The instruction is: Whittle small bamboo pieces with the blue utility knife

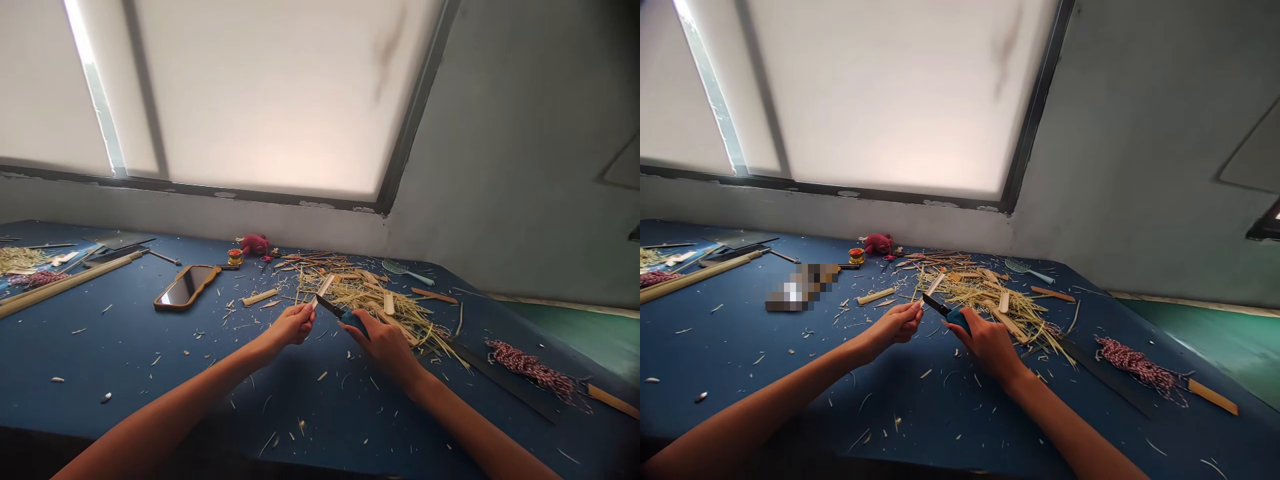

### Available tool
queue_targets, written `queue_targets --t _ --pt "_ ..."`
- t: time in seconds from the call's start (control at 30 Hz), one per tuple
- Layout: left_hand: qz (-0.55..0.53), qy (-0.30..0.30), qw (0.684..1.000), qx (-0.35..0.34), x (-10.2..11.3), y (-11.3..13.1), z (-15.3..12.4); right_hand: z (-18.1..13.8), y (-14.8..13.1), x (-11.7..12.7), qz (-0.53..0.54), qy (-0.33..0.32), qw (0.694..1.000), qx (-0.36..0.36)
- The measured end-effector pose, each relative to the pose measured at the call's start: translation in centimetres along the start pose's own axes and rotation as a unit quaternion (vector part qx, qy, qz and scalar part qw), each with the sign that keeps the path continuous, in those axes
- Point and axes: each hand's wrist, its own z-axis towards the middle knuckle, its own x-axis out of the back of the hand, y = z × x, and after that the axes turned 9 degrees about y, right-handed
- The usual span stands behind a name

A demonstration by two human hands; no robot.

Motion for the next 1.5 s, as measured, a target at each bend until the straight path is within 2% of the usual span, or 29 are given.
queue_targets --t 0.17,0.33,0.53,0.7,0.77,0.87,0.9,0.93,1.0,1.07,1.13,1.23,1.33,1.5 --pt "-0.045 -0.034 0.998 0.014 -0.4 0.4 -0.8 0.1 -0.6 0.0 -0.023 0.012 0.998 0.051" --pt "-0.06 -0.053 0.997 0.021 -0.6 0.8 -0.9 0.7 0.2 0.3 -0.081 0.051 0.991 0.091" --pt "-0.081 -0.067 0.994 0.036 -0.6 1.4 -0.7 1.6 2.2 1.0 -0.154 0.081 0.984 0.031" --pt "-0.084 -0.067 0.993 0.041 -0.4 1.6 -0.5 2.2 2.3 1.1 -0.178 0.064 0.982 0.011" --pt "-0.087 -0.078 0.993 0.032 -0.2 1.7 -0.6 2.5 2.8 1.3 -0.184 0.046 0.982 -0.021" --pt "-0.063 -0.094 0.993 0.032 0.1 1.9 -0.7 2.4 5.3 2.4 -0.192 0.014 0.966 -0.173" --pt "-0.052 -0.084 0.995 0.026 0.1 2.0 -0.7 2.2 6.5 3.0 -0.195 0.008 0.954 -0.226" --pt "-0.042 -0.065 0.997 0.015 0.2 2.0 -0.6 2.0 7.6 3.5 -0.208 0.02 0.945 -0.25" --pt "-0.034 -0.011 0.999 -0.018 0.2 1.9 -0.2 1.5 9.3 4.2 -0.198 0.042 0.938 -0.282" --pt "-0.034 0.02 0.998 -0.045 0.3 1.7 0.2 1.2 9.6 4.3 -0.158 0.056 0.942 -0.292" --pt "-0.033 0.01 0.998 -0.046 0.5 1.3 0.3 1.2 8.5 3.8 -0.126 0.06 0.953 -0.268" --pt "-0.011 -0.008 0.999 -0.044 0.6 0.8 0.1 1.4 5.5 2.6 -0.1 0.064 0.975 -0.187" --pt "0.047 0.007 0.997 -0.052 0.3 0.5 -0.2 1.3 2.5 1.7 -0.072 0.064 0.991 -0.088" --pt "0.133 0.032 0.987 -0.079 -0.4 -0.8 0.2 0.7 -1.0 0.6 -0.055 0.034 0.997 0.048"
